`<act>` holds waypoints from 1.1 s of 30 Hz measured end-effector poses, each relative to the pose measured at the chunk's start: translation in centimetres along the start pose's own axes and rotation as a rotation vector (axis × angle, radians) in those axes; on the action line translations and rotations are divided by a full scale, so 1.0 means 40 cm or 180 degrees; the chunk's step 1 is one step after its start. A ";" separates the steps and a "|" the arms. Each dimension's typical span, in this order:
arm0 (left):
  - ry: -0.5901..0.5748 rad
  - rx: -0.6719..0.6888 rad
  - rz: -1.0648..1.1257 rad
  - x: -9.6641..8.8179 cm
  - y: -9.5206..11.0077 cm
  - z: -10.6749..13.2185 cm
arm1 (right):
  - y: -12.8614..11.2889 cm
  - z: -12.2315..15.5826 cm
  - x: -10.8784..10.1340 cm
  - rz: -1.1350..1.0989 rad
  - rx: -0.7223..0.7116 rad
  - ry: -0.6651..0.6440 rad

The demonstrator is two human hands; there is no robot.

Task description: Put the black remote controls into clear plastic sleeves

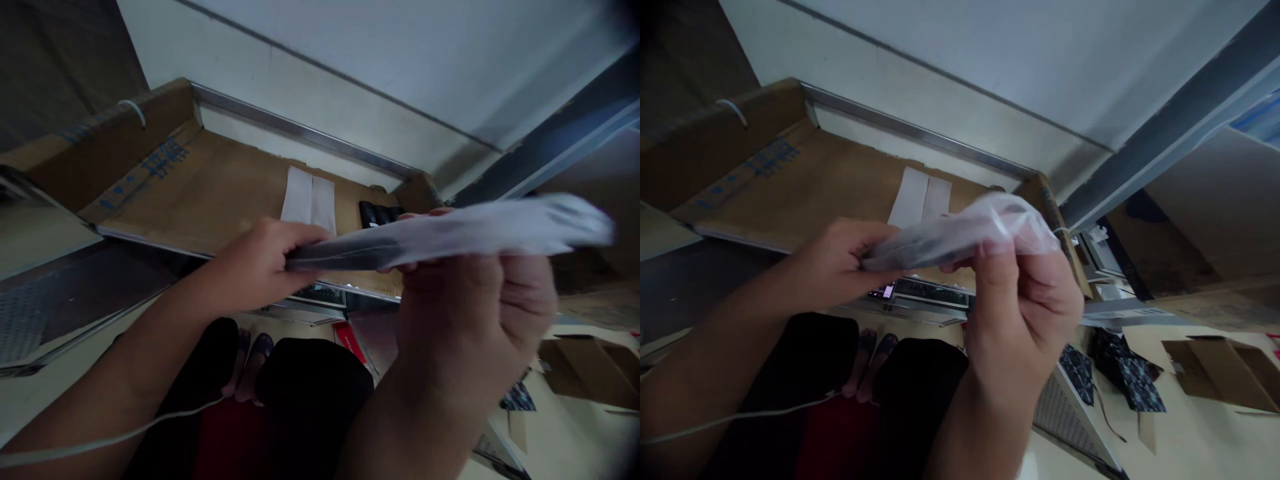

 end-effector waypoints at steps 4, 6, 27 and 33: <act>0.0992 0.0552 -0.1055 -0.136 0.014 -0.011 | 0.040 0.007 0.048 -0.0009 0.0254 -0.0660; 0.1222 0.0544 -0.1274 -0.177 -0.052 -0.027 | 0.106 0.026 0.100 0.0004 0.0464 -0.1145; 0.1650 -0.2218 0.2258 -0.175 -0.360 0.049 | 0.259 0.108 0.266 -0.0886 0.1091 -0.1643; 0.2236 -0.1478 0.2386 -0.187 -0.321 0.016 | 0.234 0.114 0.252 -0.1175 0.1139 -0.2171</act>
Point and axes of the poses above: each hand's wrist, its own z-axis away from the middle knuckle, its own x-axis out of the palm, y = z × x, the point moved 8 cm from there along -z, towards the middle knuckle, and after that the axes turned 5 degrees about -x, right-handed, at the moved point
